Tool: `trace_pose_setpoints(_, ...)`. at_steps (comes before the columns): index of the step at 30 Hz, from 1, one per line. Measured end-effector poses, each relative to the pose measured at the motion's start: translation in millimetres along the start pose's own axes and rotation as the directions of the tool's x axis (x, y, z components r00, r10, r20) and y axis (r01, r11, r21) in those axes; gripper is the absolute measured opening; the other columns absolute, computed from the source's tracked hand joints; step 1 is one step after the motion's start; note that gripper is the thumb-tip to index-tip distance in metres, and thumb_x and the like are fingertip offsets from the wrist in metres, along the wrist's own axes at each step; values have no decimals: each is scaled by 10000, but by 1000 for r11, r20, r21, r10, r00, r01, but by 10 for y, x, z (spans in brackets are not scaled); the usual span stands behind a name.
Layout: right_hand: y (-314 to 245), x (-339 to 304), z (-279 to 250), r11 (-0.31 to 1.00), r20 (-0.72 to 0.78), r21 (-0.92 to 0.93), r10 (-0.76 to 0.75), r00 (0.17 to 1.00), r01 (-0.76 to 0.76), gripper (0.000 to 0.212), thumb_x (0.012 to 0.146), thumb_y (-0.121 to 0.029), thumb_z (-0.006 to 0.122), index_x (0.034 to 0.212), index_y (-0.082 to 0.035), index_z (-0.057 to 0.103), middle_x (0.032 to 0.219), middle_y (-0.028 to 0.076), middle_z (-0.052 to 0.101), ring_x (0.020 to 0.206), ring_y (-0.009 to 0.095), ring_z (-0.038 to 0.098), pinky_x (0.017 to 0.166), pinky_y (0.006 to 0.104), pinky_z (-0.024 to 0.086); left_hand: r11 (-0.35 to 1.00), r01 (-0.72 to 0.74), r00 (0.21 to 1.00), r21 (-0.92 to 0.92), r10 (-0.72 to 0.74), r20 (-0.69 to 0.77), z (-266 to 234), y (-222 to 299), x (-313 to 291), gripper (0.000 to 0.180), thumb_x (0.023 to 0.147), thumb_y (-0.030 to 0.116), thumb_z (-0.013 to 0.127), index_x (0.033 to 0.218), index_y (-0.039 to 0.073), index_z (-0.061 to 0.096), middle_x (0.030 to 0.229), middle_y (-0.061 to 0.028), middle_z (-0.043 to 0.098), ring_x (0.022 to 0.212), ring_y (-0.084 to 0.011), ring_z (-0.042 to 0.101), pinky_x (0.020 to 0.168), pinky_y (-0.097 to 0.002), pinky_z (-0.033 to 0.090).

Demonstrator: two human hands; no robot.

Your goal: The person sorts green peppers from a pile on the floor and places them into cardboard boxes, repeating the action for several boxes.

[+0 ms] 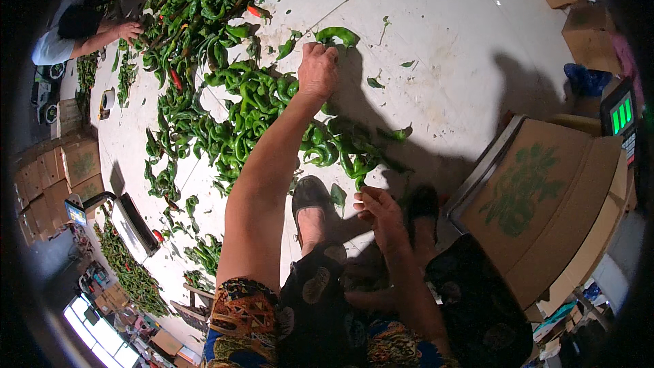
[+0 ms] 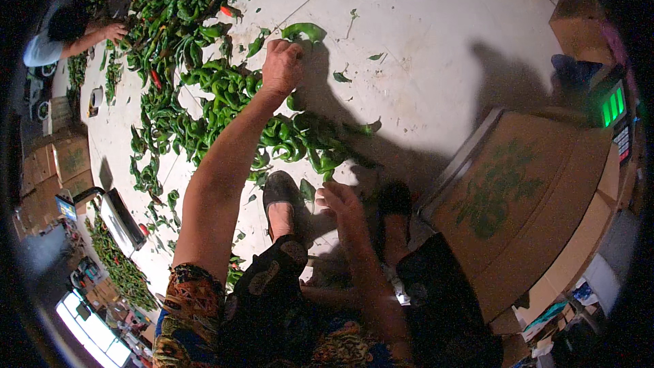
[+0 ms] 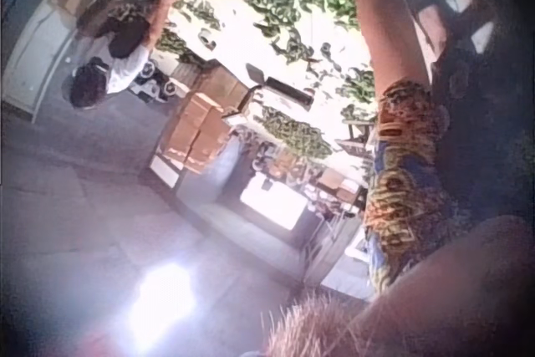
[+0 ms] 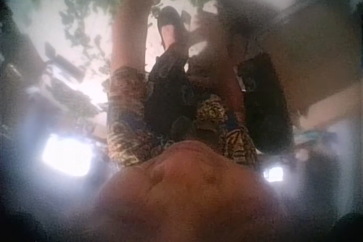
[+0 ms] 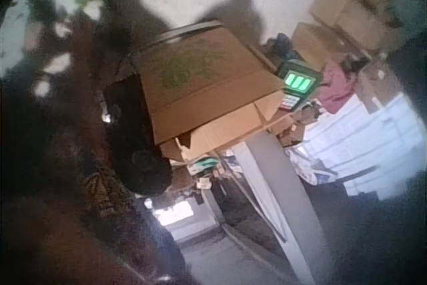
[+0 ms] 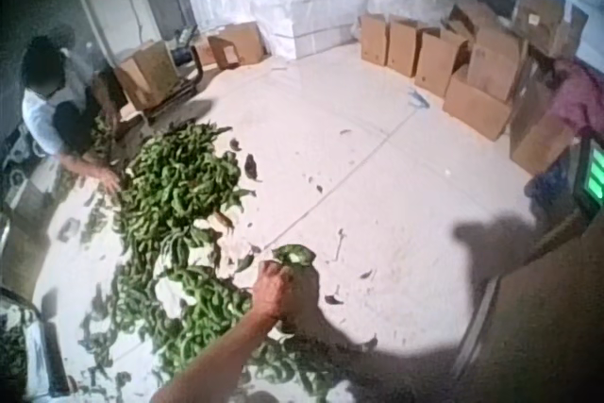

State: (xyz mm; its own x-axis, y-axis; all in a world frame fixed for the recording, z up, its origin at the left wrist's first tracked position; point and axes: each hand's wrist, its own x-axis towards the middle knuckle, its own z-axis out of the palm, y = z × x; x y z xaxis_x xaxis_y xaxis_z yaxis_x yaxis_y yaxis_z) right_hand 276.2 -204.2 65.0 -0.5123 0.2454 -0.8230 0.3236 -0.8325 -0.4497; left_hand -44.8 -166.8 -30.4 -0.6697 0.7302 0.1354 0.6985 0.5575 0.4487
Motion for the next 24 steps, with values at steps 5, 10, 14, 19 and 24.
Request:
trace_pose_setpoints(5,38,0,-123,999,-10,33,-4,1000,4,350,943,-216,582,1236,-30,539,1124,89,626,937,148,607,775,276,486,993,72,940,-92,-99,-328,-111,219,-56,247,714,121,641,961,105,656,923,-130,600,997,-355,520,839,-445,483)
trace_pose_setpoints(10,67,4,-84,994,22,93,47,999,-49,338,944,-211,581,1237,-46,545,1136,86,618,962,144,598,783,275,482,981,181,983,66,-182,19,-148,-33,-93,348,687,151,670,1031,101,669,965,-151,600,989,-352,531,835,-440,484)
trace_pose_setpoints(14,-78,-3,-51,994,84,106,-24,996,15,402,954,-266,552,1298,-66,497,1233,98,577,1059,186,577,836,315,469,972,184,982,-148,-175,70,-386,153,-294,250,700,119,662,937,40,674,894,-156,632,842,-295,625,781,-374,504)
trace_pose_setpoints(19,-273,44,-96,812,149,584,-94,984,-11,559,972,-401,489,1404,-67,370,1327,136,527,1116,257,572,870,348,466,510,429,657,-746,391,644,-919,1121,-902,234,771,13,646,1003,42,656,1023,-80,622,1003,-196,581,875,-326,468)
trace_pose_setpoints(24,48,225,-572,783,173,621,-170,970,26,409,963,-248,550,1304,-43,451,930,74,601,728,149,589,554,272,479,955,-27,958,-295,108,264,-438,779,-383,542,759,-9,647,1281,29,506,1214,-179,578,979,-313,611,870,-422,492)
